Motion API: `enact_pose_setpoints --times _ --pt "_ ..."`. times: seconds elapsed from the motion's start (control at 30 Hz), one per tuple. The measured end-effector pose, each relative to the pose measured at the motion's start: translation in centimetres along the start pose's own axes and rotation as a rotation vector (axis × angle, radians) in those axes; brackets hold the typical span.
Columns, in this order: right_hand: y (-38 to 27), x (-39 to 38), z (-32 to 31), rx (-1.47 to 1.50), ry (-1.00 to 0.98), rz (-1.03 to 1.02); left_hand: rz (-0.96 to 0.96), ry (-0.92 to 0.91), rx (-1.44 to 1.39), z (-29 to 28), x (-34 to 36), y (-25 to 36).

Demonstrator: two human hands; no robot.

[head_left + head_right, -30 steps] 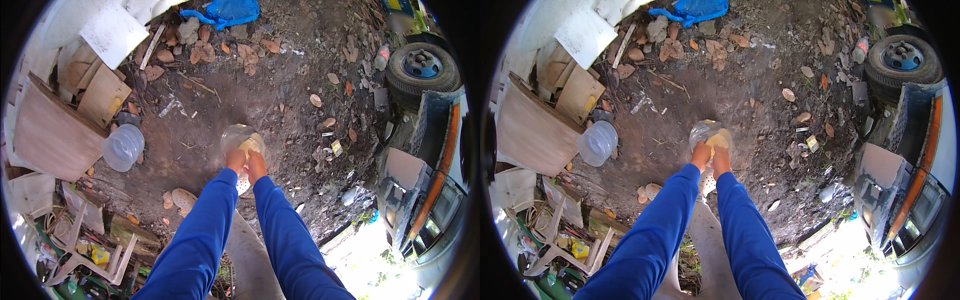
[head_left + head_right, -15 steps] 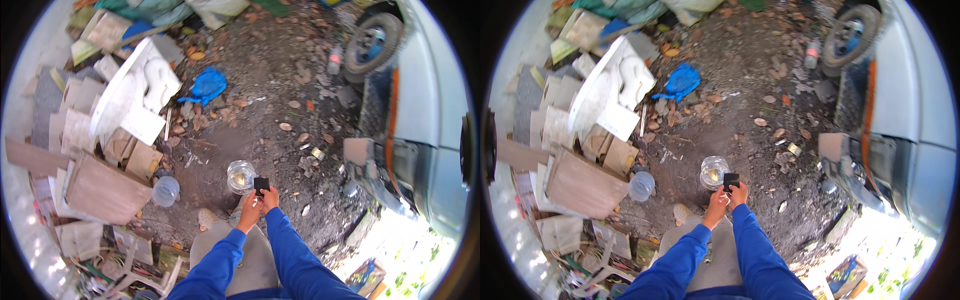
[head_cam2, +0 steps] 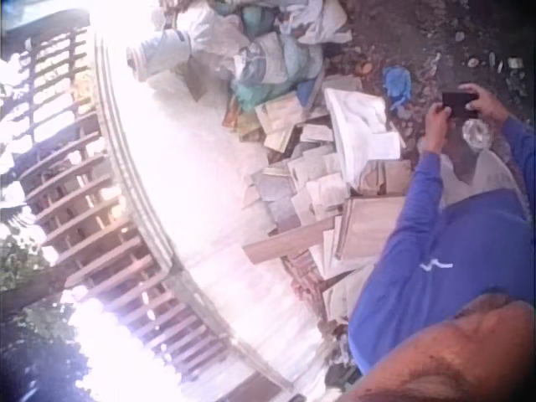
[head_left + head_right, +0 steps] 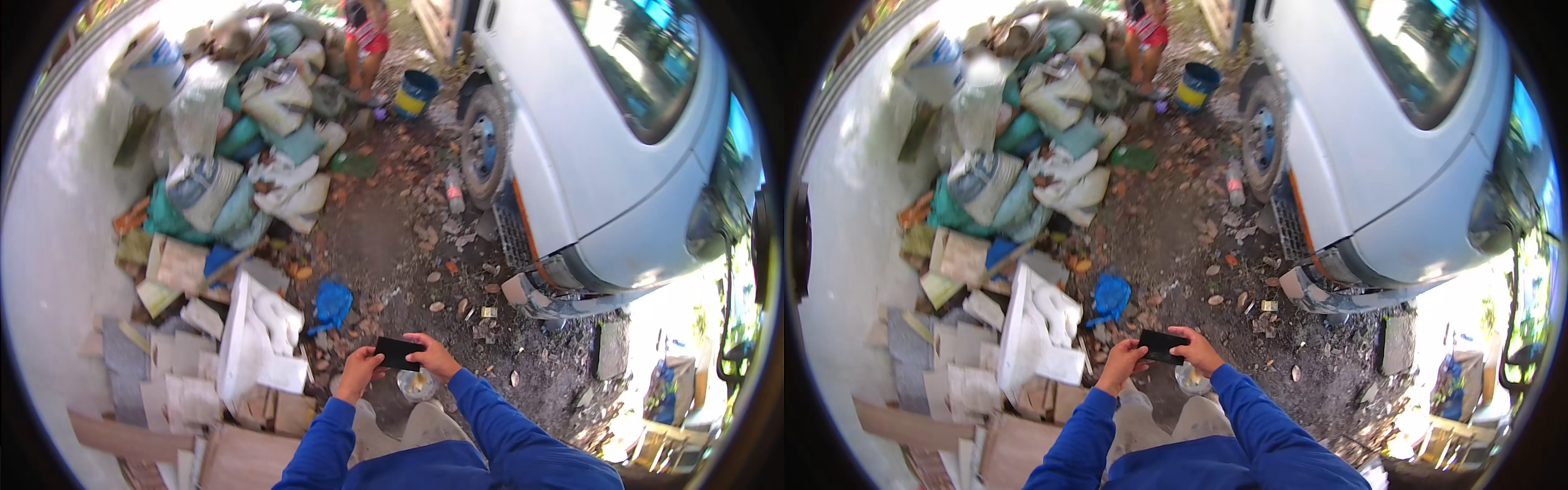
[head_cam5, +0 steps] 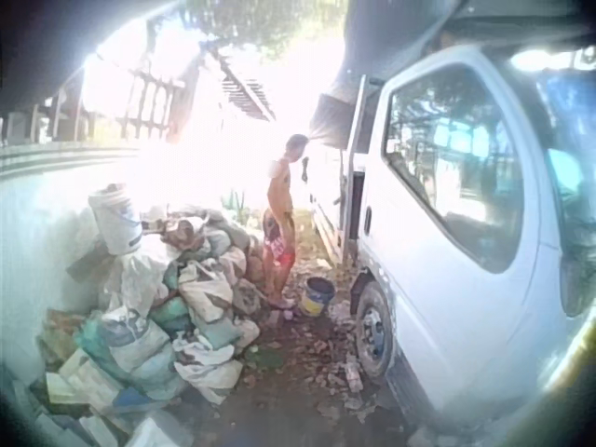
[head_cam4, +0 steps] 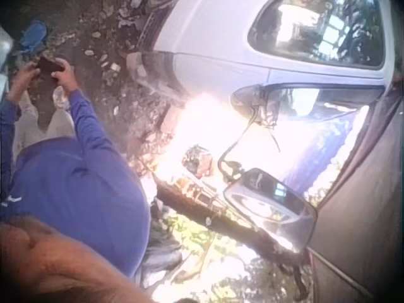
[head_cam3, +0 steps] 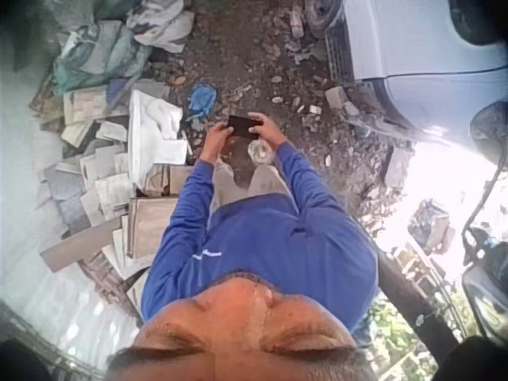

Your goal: The person sands the hood of a white car using a sanding block. They walk around the cluttered yard to retrieve more sandpaper sheets from a pile and a drawer, then return to the car to continue sanding the surface.

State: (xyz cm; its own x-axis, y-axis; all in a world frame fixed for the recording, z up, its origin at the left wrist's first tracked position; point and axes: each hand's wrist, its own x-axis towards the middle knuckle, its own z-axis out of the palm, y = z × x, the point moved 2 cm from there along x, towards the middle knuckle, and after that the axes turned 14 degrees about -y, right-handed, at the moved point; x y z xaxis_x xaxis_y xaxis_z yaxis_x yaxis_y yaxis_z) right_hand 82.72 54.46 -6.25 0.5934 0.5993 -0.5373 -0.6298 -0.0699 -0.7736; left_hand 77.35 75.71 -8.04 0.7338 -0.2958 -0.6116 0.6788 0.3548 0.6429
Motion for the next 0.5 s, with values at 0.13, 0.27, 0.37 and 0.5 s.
enact_pose_setpoints --times 0.13,0.27,0.37,0.5 --pt "-6.3 2.4 2.5 0.123 0.036 -0.199 0.118 -0.066 0.094 -0.2 -2.5 9.8" --pt "-11.3 -3.8 1.7 0.511 0.030 -0.267 0.088 -0.283 0.094 5.2 1.8 14.1" --pt "-11.4 -6.4 -1.7 0.668 -0.025 -0.362 0.075 -0.523 0.151 11.6 4.5 16.2" --pt "-13.9 -11.0 -2.8 0.755 0.160 -0.689 -0.054 -0.684 0.481 20.2 8.4 17.6"
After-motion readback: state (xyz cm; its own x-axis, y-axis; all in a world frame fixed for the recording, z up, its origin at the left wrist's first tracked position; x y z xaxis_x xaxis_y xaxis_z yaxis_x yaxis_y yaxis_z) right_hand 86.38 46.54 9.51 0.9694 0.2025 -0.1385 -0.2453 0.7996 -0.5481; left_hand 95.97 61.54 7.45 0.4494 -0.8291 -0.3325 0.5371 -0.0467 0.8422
